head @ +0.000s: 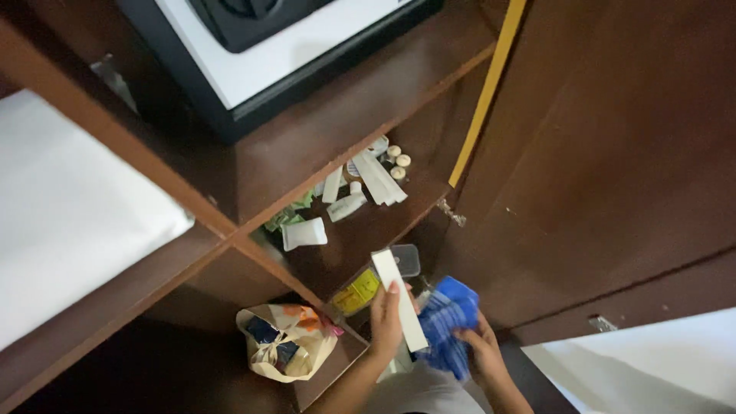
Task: The person organizes a cluttered shelf in a wooden cabinet by sorting various small white boxes, packets, and containers. They pick up items from a disorganized pile, separate them, and arrange them into neat rows and stacks on the shelf.
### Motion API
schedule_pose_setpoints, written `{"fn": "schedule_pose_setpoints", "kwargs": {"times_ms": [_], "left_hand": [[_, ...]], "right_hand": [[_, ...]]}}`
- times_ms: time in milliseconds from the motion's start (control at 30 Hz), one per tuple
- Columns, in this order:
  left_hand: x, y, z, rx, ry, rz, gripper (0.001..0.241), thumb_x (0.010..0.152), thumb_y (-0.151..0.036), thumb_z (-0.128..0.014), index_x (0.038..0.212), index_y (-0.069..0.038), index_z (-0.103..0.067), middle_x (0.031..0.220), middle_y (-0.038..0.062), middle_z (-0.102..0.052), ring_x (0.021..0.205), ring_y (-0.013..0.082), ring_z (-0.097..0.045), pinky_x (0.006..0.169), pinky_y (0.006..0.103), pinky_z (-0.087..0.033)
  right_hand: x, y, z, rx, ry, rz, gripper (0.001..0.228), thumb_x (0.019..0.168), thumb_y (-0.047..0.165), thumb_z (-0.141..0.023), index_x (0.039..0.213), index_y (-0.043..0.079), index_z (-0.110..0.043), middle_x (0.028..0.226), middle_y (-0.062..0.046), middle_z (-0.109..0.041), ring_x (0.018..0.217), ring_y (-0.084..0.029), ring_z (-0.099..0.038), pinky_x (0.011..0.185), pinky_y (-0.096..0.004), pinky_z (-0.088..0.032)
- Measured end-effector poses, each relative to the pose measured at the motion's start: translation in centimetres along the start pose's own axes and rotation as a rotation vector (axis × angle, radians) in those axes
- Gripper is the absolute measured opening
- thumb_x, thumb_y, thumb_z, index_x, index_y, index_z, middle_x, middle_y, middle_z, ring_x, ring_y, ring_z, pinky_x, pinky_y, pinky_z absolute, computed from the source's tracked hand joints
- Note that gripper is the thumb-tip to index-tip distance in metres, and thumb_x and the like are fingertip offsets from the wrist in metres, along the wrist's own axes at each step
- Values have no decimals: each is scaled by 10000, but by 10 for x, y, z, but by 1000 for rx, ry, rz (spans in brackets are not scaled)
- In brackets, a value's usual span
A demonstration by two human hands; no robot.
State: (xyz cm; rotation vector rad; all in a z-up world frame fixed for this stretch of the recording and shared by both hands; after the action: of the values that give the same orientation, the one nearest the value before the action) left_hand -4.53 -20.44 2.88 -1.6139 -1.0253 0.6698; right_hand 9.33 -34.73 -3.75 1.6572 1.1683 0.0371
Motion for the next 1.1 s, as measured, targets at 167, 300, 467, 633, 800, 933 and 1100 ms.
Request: {"fn": "schedule_pose_setpoints", "kwargs": {"times_ms": [167,300,467,633,800,933,1100], "left_hand": [[-43,6,8,-37,69,229,305,1051,-309,-515,1124,-31,-614,734,65,-638,591,163,-644,565,283,-520],[-71,0,29,21,77,249,364,1012,-319,-602,1184,1,-600,747,74,-627,569,143,-620,518,260,-506],[-96,6,73,90,-28,309,401,985,-390,-607,1134,-18,-607,732,59,-641,543,137,-608,477,274,-501],[-113,-5,98,362,-230,401,454,940,-468,-600,1040,-37,-701,785,56,-686,666,155,-624,622,297,-488],[-113,-12,100,210,-347,491,271,1004,-282,-609,1082,-22,-604,901,94,-634,682,171,-584,558,317,-522],[-98,9,97,248,-349,396,256,998,-267,-622,1089,-37,-552,856,84,-639,663,170,-592,598,323,-521],[-63,26,76,200,-212,453,246,1026,-264,-578,1087,-33,-634,824,57,-655,623,129,-552,578,278,-455]], "right_hand": [[-32,-51,34,150,-64,-40,286,817,-74,-504,1090,-30,-577,931,-202,-603,793,-304,-538,784,-436,-435],[-56,-56,13,51,-230,-193,264,946,22,-524,1160,-125,-576,1038,-315,-630,879,-377,-580,828,-491,-470],[-6,-108,19,37,-217,-306,383,921,35,-541,1276,-110,-538,1240,-333,-601,1036,-386,-575,929,-459,-449],[69,-152,24,-47,-203,-392,338,902,58,-600,1217,-62,-607,1248,-296,-644,998,-367,-613,872,-426,-498],[171,-193,27,-226,-258,-473,383,888,115,-709,1223,-61,-649,1130,-276,-709,930,-367,-721,750,-421,-597],[250,-229,38,167,570,-295,516,882,52,-582,1357,-136,-504,1240,-319,-677,1031,-422,-718,864,-470,-620],[216,-119,-53,338,1573,-83,533,996,353,-639,989,-178,-595,540,-65,-510,422,-143,-416,470,-266,-385]]}}
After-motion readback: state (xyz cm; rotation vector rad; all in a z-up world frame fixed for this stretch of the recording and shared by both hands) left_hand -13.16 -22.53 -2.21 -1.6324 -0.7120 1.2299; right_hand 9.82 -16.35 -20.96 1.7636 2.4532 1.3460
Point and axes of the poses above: each hand's wrist, its own x-axis towards the middle knuckle, its own z-axis out of the back of the hand, y = z × x, the point moved 1 cm from there along x, towards the middle knuckle
